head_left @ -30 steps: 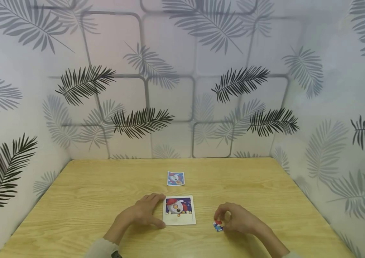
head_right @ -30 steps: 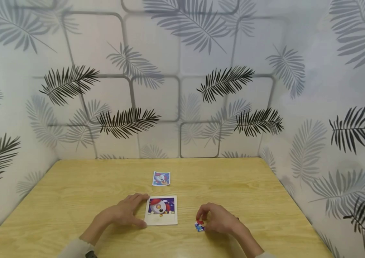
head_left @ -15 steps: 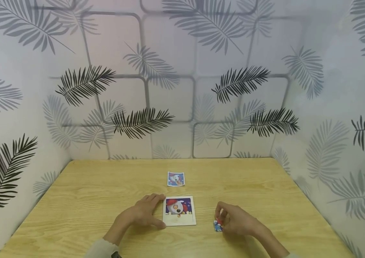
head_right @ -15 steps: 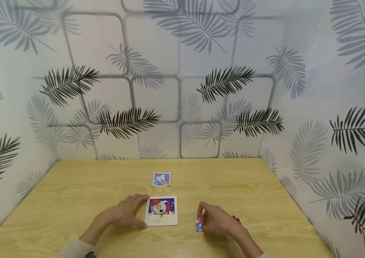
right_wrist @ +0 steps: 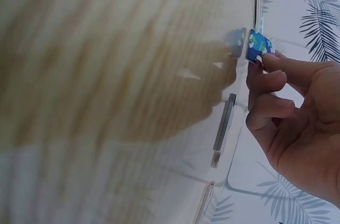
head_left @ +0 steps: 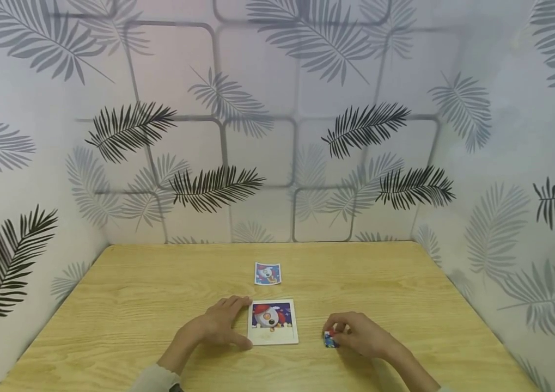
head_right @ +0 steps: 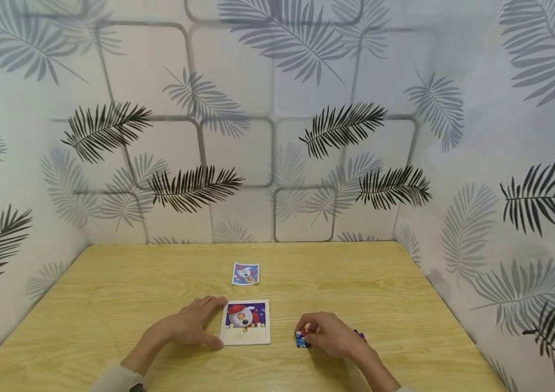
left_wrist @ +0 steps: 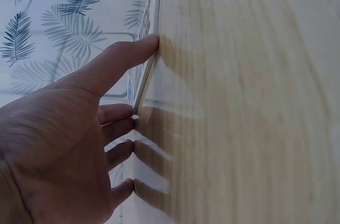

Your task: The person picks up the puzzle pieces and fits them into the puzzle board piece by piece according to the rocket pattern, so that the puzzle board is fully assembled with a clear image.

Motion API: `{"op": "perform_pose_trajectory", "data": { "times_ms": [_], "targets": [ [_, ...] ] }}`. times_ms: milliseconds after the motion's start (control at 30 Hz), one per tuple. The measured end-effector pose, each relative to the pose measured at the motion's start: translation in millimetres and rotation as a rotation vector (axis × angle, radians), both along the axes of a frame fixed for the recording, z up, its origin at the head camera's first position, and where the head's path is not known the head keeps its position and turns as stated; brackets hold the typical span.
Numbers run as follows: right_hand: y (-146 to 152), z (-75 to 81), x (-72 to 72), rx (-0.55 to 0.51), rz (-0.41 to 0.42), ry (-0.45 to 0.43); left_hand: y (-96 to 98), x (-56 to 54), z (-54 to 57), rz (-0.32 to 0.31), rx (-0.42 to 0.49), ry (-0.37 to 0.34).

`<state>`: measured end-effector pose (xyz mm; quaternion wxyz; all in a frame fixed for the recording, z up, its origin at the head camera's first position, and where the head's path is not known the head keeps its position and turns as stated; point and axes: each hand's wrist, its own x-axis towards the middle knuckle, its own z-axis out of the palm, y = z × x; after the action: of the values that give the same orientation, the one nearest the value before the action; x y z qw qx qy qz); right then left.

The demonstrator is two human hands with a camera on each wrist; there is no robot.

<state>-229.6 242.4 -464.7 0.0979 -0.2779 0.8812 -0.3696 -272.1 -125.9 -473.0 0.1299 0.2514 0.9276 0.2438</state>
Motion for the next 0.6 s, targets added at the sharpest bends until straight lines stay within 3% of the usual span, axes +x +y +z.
{"op": "perform_pose_trajectory", "data": {
  "times_ms": [133,600],
  "targets": [
    [-2,1.4,-1.5,-0.032,0.002,-0.004,-0.1,0.8,0.1,-0.005,0.008,0.008],
    [-24,2.6,-7.0,-0.193,-0.162,-0.021,-0.6,-0.5,-0.4,-0.008,0.002,0.007]
  ]
}}
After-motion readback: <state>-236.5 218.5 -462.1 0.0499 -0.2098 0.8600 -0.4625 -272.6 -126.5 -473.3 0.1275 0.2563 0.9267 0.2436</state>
